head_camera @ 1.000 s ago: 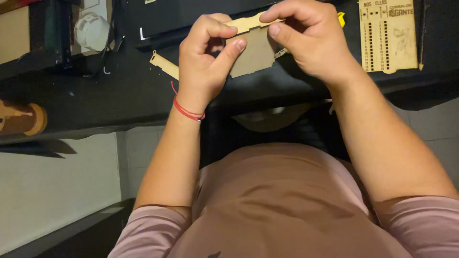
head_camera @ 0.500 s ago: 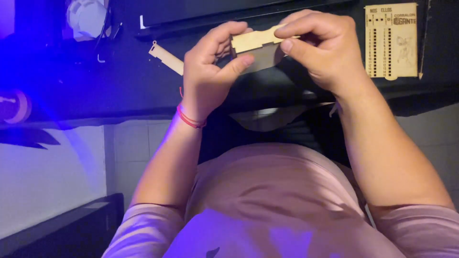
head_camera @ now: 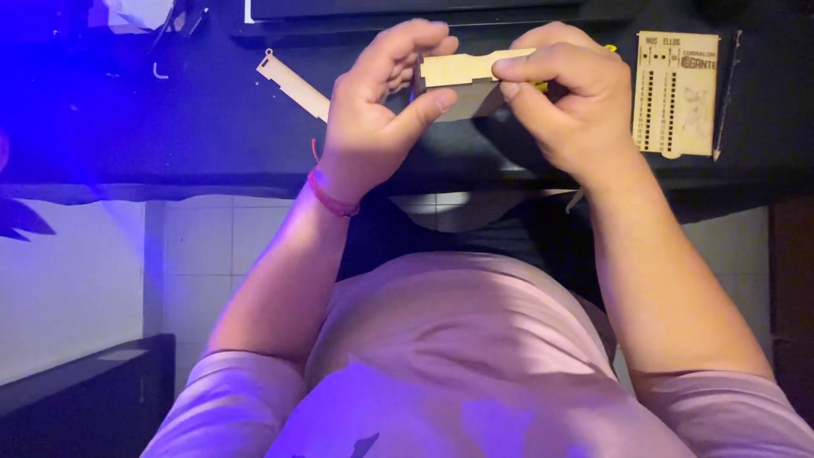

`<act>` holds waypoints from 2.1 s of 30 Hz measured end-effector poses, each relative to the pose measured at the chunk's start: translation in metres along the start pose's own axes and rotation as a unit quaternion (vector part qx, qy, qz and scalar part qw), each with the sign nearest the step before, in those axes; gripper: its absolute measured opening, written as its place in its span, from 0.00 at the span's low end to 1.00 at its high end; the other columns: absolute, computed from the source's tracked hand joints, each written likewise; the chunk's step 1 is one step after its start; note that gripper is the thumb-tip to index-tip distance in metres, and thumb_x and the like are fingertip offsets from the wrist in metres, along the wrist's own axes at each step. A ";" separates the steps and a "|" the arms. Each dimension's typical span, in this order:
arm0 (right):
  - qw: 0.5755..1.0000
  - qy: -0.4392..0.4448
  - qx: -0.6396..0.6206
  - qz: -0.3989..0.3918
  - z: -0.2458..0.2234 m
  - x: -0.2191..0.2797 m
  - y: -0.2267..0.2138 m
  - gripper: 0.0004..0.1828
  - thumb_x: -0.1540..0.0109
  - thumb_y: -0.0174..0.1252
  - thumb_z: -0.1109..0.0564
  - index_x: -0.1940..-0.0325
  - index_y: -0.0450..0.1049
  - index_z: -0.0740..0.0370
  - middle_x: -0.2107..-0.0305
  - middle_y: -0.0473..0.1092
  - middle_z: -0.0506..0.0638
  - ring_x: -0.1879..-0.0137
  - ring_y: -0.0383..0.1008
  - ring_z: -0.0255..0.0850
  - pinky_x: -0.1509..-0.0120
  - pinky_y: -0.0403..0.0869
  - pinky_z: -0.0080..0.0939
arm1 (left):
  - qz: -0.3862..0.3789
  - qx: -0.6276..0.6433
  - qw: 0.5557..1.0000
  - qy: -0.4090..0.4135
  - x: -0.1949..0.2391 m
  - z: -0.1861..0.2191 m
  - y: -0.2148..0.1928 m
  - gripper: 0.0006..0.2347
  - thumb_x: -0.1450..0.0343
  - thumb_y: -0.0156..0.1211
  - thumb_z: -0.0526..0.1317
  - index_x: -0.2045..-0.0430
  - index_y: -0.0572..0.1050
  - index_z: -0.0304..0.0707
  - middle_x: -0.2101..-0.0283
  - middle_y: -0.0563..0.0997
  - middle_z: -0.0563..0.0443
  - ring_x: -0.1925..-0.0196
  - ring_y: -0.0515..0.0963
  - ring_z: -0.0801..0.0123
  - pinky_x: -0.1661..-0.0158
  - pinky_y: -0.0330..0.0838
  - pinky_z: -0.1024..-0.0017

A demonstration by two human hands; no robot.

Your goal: The person assembles a small wooden box-like structure by hand, inserting pre-cut pieces into slots and pressing them into place. They handle multiple flat wooden parts, aligning and fitting them together to form a rectangular frame.

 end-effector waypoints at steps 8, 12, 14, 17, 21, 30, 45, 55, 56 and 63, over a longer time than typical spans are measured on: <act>1.000 -0.014 0.002 -0.009 0.000 0.000 0.000 0.06 0.30 0.60 0.72 0.51 0.77 0.68 0.59 0.71 0.62 0.54 0.73 0.49 0.49 0.69 0.43 | 0.000 -0.006 1.000 0.026 0.000 -0.002 0.000 0.15 0.24 0.59 0.46 0.45 0.71 0.42 0.43 0.77 0.50 0.43 0.77 0.70 0.48 0.71 0.75; 0.999 -0.031 0.019 -0.016 0.002 0.001 -0.001 0.06 0.31 0.62 0.72 0.51 0.77 0.69 0.57 0.71 0.63 0.54 0.72 0.50 0.49 0.70 0.45 | 0.005 -0.114 0.983 0.144 -0.003 0.001 0.003 0.06 0.24 0.56 0.36 0.59 0.78 0.34 0.51 0.78 0.37 0.47 0.79 0.53 0.44 0.73 0.64; 0.999 -0.033 0.022 -0.016 0.003 0.001 -0.001 0.07 0.32 0.62 0.72 0.51 0.77 0.69 0.56 0.71 0.64 0.53 0.73 0.51 0.47 0.70 0.45 | 0.012 -0.125 0.978 0.168 -0.005 0.000 0.003 0.04 0.24 0.58 0.35 0.60 0.78 0.35 0.51 0.78 0.37 0.49 0.79 0.53 0.46 0.73 0.64; 1.000 -0.023 0.016 -0.015 0.005 0.000 0.002 0.07 0.31 0.63 0.71 0.50 0.76 0.68 0.55 0.71 0.63 0.53 0.72 0.50 0.49 0.69 0.43 | 0.009 -0.140 0.972 0.188 -0.008 0.002 0.003 0.05 0.23 0.56 0.36 0.60 0.77 0.35 0.54 0.77 0.41 0.52 0.79 0.54 0.49 0.72 0.64; 0.975 0.074 -0.204 0.052 0.016 0.005 0.012 0.19 0.33 0.63 0.67 0.43 0.62 0.63 0.57 0.70 0.59 0.55 0.73 0.50 0.47 0.76 0.46 | 0.002 -0.123 0.972 0.199 -0.010 0.003 0.003 0.04 0.24 0.58 0.34 0.59 0.77 0.33 0.55 0.76 0.39 0.53 0.79 0.53 0.49 0.71 0.64; 0.961 0.152 -0.217 0.080 0.021 0.018 0.009 0.28 0.35 0.64 0.59 0.33 0.63 0.61 0.61 0.70 0.48 0.60 0.66 0.30 0.53 0.67 0.27 | 0.007 -0.145 0.969 0.201 -0.003 -0.001 0.004 0.03 0.26 0.61 0.30 0.60 0.78 0.34 0.54 0.78 0.36 0.54 0.79 0.50 0.51 0.72 0.62; 0.999 -0.001 -0.018 -0.043 -0.001 0.016 0.021 0.05 0.34 0.57 0.73 0.57 0.74 0.70 0.59 0.75 0.62 0.47 0.77 0.55 0.37 0.73 0.50 | -0.071 -0.354 0.895 0.262 0.025 -0.026 -0.015 0.12 0.26 0.55 0.35 0.50 0.73 0.33 0.51 0.81 0.37 0.47 0.82 0.53 0.43 0.74 0.55; 0.970 -0.071 0.195 -0.127 0.014 0.035 0.039 0.06 0.37 0.61 0.66 0.58 0.78 0.60 0.53 0.75 0.52 0.46 0.72 0.52 0.27 0.54 0.63 | -0.210 -0.348 0.909 0.088 0.036 -0.017 -0.022 0.26 0.36 0.70 0.37 0.42 0.70 0.38 0.34 0.67 0.40 0.30 0.59 0.44 0.36 0.54 0.42; 0.970 -0.071 0.192 -0.135 0.012 0.038 0.040 0.06 0.37 0.61 0.66 0.58 0.78 0.60 0.53 0.75 0.52 0.46 0.72 0.52 0.27 0.54 0.63 | -0.206 -0.346 0.912 0.082 0.039 -0.016 -0.021 0.26 0.36 0.70 0.37 0.42 0.70 0.38 0.34 0.67 0.40 0.30 0.59 0.44 0.36 0.54 0.42; 0.962 -0.048 0.206 -0.175 0.002 0.036 0.041 0.08 0.32 0.62 0.58 0.50 0.80 0.62 0.52 0.74 0.53 0.46 0.72 0.52 0.25 0.50 0.62 | -0.184 -0.423 0.884 0.078 0.047 -0.021 -0.019 0.35 0.37 0.75 0.51 0.36 0.66 0.40 0.35 0.67 0.39 0.38 0.69 0.45 0.43 0.62 0.50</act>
Point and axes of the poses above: each hand's wrist, its own x-axis away from the middle knuckle, its own y-axis out of the palm, z = x × y, the point moved 3 cm from there along -x, towards the middle knuckle
